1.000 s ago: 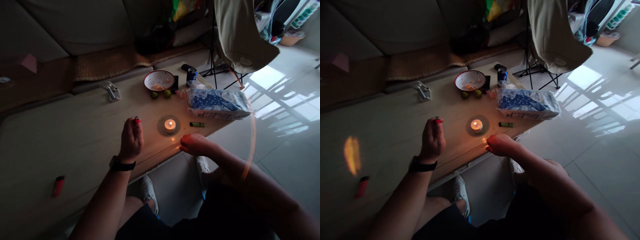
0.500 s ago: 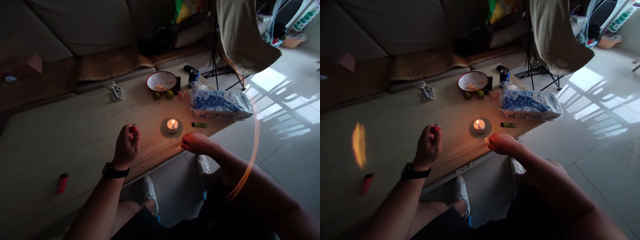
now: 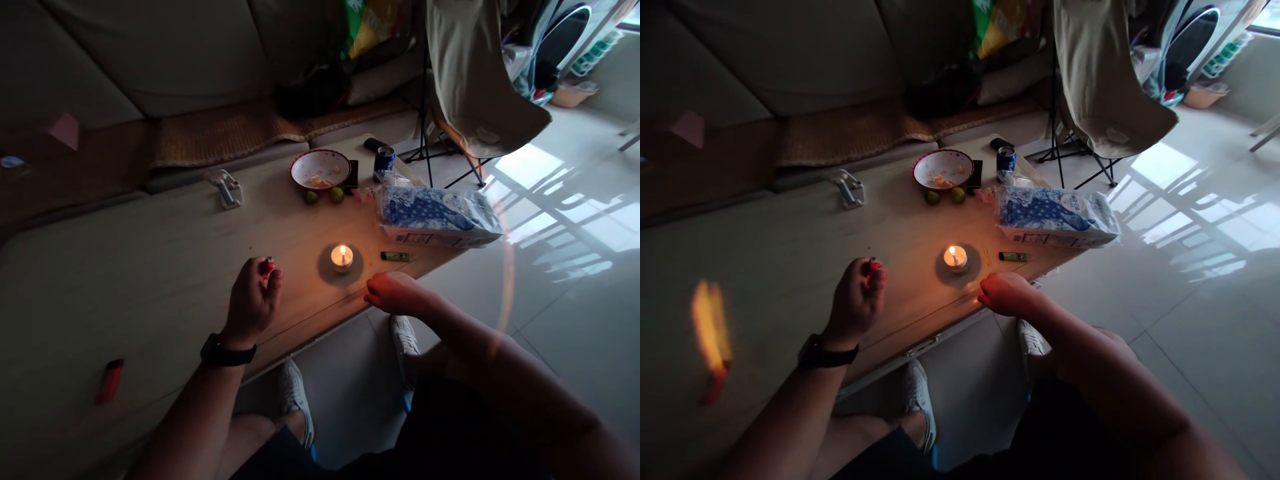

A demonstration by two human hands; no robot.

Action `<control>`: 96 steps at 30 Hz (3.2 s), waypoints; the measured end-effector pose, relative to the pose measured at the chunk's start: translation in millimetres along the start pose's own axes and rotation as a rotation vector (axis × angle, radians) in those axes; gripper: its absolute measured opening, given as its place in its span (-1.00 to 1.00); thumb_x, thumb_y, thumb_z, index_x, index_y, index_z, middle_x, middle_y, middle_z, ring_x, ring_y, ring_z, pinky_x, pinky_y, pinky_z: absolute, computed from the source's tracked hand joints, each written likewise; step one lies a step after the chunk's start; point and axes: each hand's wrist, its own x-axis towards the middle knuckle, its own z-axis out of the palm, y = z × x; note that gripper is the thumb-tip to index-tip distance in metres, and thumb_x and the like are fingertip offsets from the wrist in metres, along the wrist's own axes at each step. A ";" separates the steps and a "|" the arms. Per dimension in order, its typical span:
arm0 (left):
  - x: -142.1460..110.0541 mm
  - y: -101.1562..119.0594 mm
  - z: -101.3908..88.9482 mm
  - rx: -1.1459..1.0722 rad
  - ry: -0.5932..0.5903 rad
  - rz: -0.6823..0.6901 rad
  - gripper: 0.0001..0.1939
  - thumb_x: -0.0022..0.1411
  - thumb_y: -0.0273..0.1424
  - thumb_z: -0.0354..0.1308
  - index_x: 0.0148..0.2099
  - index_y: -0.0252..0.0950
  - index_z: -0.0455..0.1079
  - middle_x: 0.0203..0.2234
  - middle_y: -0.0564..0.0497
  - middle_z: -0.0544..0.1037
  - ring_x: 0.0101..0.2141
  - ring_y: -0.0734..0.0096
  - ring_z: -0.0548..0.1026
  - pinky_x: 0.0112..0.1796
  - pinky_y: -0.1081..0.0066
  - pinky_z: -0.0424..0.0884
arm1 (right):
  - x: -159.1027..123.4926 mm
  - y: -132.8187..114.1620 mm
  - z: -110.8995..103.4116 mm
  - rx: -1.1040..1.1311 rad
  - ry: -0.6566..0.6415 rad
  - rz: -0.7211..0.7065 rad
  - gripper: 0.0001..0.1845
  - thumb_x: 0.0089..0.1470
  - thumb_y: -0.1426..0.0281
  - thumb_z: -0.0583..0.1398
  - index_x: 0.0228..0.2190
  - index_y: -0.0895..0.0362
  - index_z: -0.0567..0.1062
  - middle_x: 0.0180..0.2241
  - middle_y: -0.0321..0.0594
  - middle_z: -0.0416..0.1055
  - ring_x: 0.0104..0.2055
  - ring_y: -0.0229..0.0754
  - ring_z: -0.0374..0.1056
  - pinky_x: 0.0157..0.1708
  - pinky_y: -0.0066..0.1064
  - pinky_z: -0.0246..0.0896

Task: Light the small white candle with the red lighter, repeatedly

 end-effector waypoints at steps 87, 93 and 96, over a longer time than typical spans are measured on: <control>43.9 67.2 64.1 0.433 -0.187 0.314 -0.79 0.34 -0.26 0.04 -0.34 -0.23 0.31 -0.41 -0.08 0.48 -0.30 0.15 0.41 -0.26 0.19 0.21 | 6.8 -0.9 13.9 -0.077 -0.012 -0.034 -0.67 0.30 0.25 0.10 -0.14 0.19 0.56 -0.13 0.03 0.57 -0.07 0.00 0.52 -0.10 -0.31 0.34; 43.5 67.2 64.3 0.441 -0.194 0.317 -0.77 0.35 -0.25 0.03 -0.33 -0.23 0.32 -0.40 -0.09 0.48 -0.30 0.14 0.41 -0.27 0.18 0.21 | 7.5 -0.5 14.7 -0.072 -0.002 -0.037 -0.68 0.30 0.25 0.10 -0.16 0.19 0.57 -0.14 0.02 0.57 -0.07 0.00 0.52 -0.09 -0.30 0.33; 43.6 67.8 64.4 0.446 -0.199 0.312 -0.77 0.35 -0.25 0.03 -0.33 -0.23 0.32 -0.40 -0.09 0.48 -0.30 0.14 0.41 -0.27 0.18 0.21 | 7.1 -1.2 13.7 -0.063 -0.011 -0.029 -0.67 0.30 0.24 0.10 -0.14 0.19 0.56 -0.12 0.03 0.57 -0.06 0.00 0.51 -0.09 -0.30 0.32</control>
